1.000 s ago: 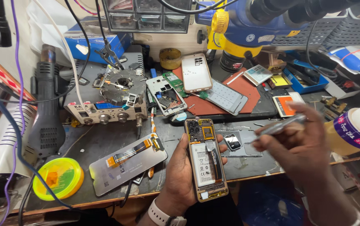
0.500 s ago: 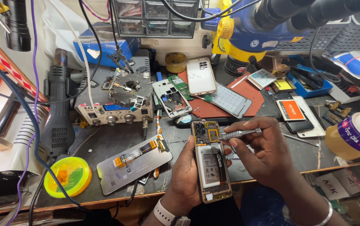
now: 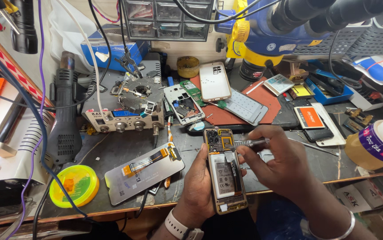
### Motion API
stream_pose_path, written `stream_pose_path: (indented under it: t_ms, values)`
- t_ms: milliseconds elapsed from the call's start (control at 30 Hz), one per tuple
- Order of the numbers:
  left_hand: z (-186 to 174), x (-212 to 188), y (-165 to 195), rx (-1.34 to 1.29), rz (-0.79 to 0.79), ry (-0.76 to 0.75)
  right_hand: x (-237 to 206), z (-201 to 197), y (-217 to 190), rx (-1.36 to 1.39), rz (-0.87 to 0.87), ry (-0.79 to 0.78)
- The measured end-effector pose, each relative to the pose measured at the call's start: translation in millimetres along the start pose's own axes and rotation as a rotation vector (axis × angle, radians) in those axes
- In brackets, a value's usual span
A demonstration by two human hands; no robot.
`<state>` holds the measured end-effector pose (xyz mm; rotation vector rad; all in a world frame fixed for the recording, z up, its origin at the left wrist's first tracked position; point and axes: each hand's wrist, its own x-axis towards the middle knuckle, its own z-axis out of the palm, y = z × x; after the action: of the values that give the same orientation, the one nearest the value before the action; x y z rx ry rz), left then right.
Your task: The person is repairing a smartphone. They use a screwdriver to remove screws from the back of the phone, then carefully pry open the back cover. They proceed to disconnect internal ribbon cables and remove the battery.
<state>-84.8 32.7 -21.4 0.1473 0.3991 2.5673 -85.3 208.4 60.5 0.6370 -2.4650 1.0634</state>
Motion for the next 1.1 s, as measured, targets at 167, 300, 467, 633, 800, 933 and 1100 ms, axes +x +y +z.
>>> stream_pose_path:
  t_ms: [167, 300, 467, 633, 800, 933, 1100]
  values:
    - [0.2, 0.1, 1.4, -0.026, 0.016, -0.013, 16.6, -7.3, -13.2, -0.028, -0.144, -0.063]
    - [0.2, 1.8, 3.9, -0.085, -0.021, -0.021, 33.3, -8.6, -20.1, -0.078, 0.141, -0.201]
    - [-1.5, 3.8, 3.1, -0.115, 0.017, -0.035, 47.0, -9.7, -31.4, 0.053, 0.074, -0.339]
    - [-2.4, 2.1, 2.2, -0.07, -0.034, -0.01, 47.7, -6.4, -40.1, 0.099, 0.012, -0.281]
    - [-0.6, -2.7, 4.6, -0.05, 0.005, -0.017, 41.7, -0.3, -44.7, -0.137, 0.283, -0.289]
    - [2.7, -2.2, 4.6, -0.069, 0.007, -0.026, 38.3, 0.4, -47.0, 0.385, -0.034, -0.265]
    - [1.8, -3.7, 5.2, 0.001, -0.059, 0.004, 35.5, 0.7, -47.4, 0.012, 0.054, -0.15]
